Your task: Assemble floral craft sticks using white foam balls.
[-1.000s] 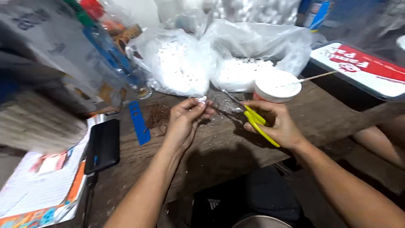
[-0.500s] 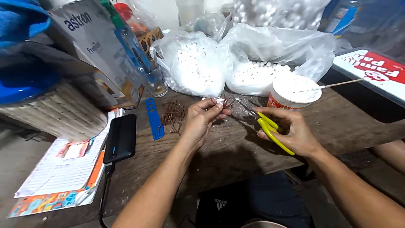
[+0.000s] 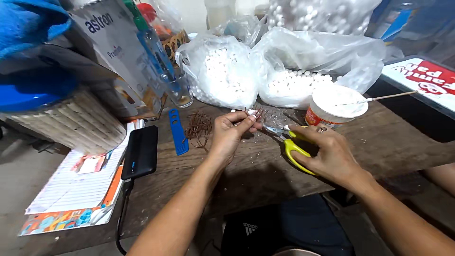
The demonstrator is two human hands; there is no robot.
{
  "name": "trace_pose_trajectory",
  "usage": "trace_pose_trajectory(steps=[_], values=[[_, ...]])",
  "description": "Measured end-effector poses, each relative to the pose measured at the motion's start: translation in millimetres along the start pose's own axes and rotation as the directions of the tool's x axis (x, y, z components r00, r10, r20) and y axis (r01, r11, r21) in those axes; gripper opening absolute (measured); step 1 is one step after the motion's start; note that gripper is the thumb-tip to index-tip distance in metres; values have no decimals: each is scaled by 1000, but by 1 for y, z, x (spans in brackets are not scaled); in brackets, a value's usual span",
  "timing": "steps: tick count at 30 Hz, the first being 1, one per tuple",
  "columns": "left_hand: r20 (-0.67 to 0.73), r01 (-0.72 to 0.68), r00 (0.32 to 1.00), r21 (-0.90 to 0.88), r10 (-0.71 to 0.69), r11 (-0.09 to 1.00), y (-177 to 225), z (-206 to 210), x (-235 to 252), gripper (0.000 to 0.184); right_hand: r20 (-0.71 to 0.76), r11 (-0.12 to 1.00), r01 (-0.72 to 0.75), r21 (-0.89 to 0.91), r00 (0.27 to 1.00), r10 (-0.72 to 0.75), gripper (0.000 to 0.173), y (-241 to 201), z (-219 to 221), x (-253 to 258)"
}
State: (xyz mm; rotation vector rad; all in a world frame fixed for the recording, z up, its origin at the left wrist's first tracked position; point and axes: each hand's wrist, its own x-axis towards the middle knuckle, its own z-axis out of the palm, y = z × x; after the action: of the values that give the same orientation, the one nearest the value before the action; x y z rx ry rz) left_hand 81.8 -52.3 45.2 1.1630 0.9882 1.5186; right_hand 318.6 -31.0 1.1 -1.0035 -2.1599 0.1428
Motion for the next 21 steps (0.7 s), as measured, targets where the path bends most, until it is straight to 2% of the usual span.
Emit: trace_pose_trajectory(steps=[3,5,8,10,13,15,19,21], values=[[9,-25,1000,50,25,998,0,0,-1,18,95,998,8,70,995,-15,49,-4,-14,-6],[17,-66,998,90,65,994,0,0,-2,17,10,975,-24,221,1000,23,35,1,-30,-11],[41,-104,994,125,100,987,0,2,-4,17,-125,877,-160,453,963,241,6,22,-56,-18],[48,-108,994,159,101,981,0,6,-5,17,-189,816,-253,520,897,399,15,42,-69,-19],[57,-144,989,246,134,959,1,13,-4,15,-261,782,-314,539,820,509,7,58,-83,-14],[72,-199,980,296,186,934,0,17,-2,13,-305,800,-271,535,821,482,22,59,-87,-7],[150,-339,941,371,304,865,-3,25,3,9,-359,873,-166,459,864,354,16,56,-86,2],[225,-372,923,318,312,872,-4,24,5,13,-355,883,-152,443,875,329,15,55,-84,3]])
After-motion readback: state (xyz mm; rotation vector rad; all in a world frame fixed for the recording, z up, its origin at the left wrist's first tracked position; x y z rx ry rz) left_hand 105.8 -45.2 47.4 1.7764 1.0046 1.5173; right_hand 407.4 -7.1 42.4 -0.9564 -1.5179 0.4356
